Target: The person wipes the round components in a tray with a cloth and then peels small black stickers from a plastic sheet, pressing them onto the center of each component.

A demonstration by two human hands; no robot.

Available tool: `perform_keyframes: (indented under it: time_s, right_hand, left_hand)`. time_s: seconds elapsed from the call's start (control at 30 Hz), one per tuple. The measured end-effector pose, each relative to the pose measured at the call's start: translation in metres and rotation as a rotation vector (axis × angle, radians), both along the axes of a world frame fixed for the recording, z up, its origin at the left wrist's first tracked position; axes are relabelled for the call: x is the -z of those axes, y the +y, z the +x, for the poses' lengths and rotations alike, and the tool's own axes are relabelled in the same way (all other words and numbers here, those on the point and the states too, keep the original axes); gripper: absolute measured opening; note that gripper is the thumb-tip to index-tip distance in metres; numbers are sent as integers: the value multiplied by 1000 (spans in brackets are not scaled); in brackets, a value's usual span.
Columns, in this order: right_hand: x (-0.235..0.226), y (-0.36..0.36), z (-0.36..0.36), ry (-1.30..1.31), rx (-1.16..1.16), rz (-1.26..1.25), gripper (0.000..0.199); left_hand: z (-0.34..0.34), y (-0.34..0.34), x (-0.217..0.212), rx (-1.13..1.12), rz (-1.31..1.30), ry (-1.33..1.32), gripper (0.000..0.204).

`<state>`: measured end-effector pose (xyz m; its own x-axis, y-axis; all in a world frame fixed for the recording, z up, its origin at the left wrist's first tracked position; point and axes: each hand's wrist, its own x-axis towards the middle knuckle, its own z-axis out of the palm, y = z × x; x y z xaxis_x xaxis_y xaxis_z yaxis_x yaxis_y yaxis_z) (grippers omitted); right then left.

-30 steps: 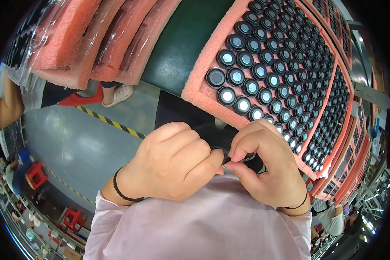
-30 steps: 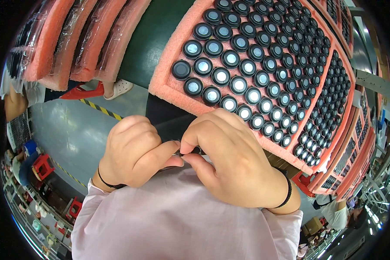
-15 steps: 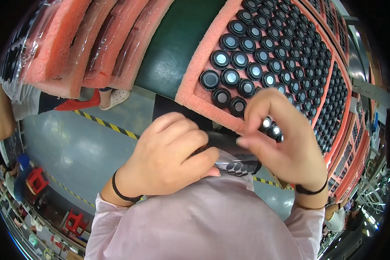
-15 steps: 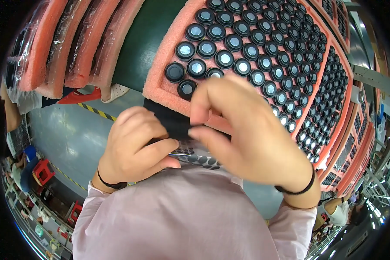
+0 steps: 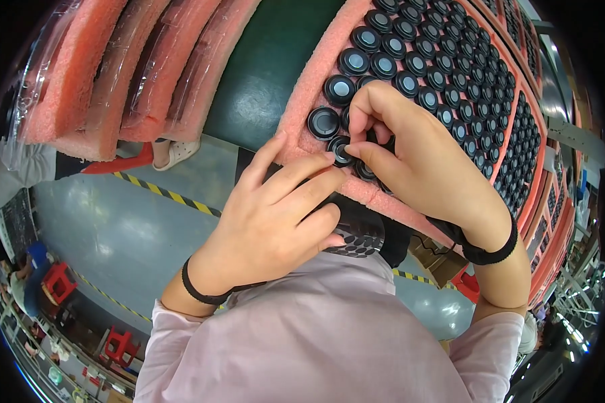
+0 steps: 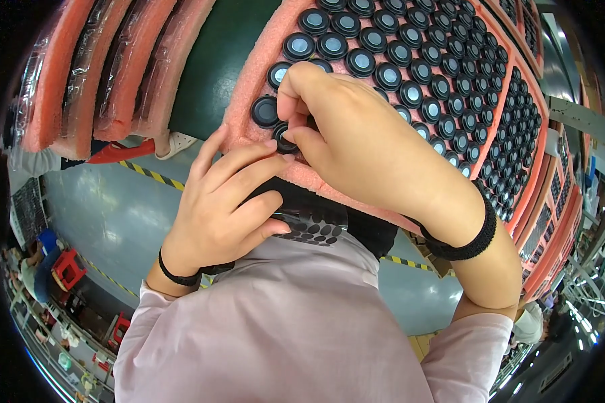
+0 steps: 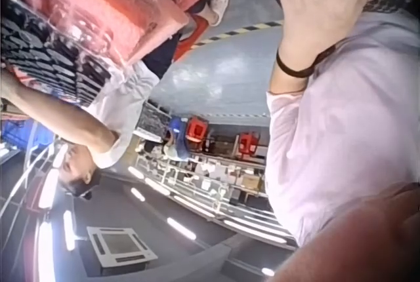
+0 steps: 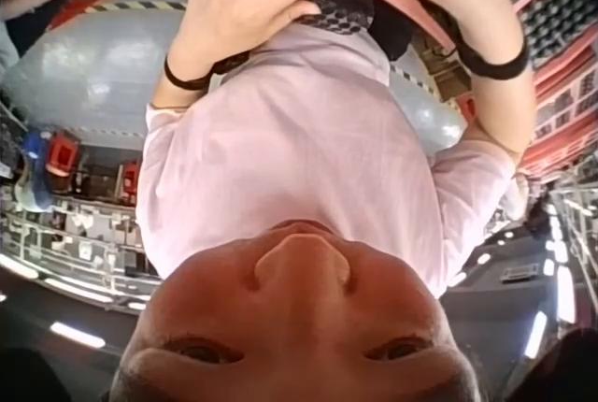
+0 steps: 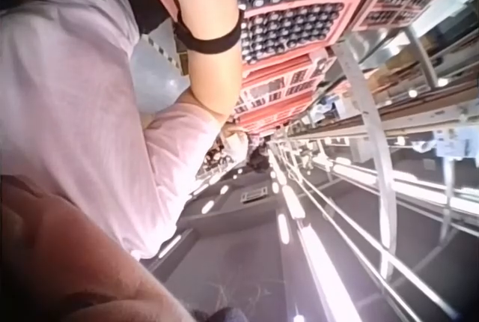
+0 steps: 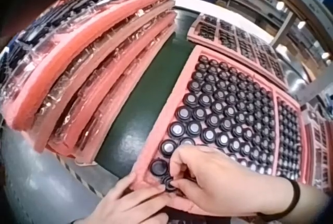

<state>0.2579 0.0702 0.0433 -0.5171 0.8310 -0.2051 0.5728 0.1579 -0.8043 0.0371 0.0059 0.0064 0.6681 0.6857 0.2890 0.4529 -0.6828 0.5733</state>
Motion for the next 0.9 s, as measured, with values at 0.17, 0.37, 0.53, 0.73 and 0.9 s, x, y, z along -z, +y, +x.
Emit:
perform_keyframes:
  time_s: [0.17, 0.37, 0.53, 0.73, 0.9]
  right_hand:
    - [3, -1, -1, -28, -16, 69, 22]
    - [5, -3, -2, -23, -4, 123, 21]
    - [8, -3, -2, -38, -6, 179, 21]
    - [10, -4, -2, -37, -8, 219, 20]
    - [11, -6, -2, -44, -19, 264, 21]
  left_hand:
    - [-1, 0, 1, 0, -14, -10, 38]
    - [1, 0, 1, -5, -13, 9, 38]
    - [2, 1, -2, -11, -16, 27, 38]
    - [3, -1, -2, -19, -20, 29, 38]
    - [3, -1, -1, -22, -22, 34, 38]
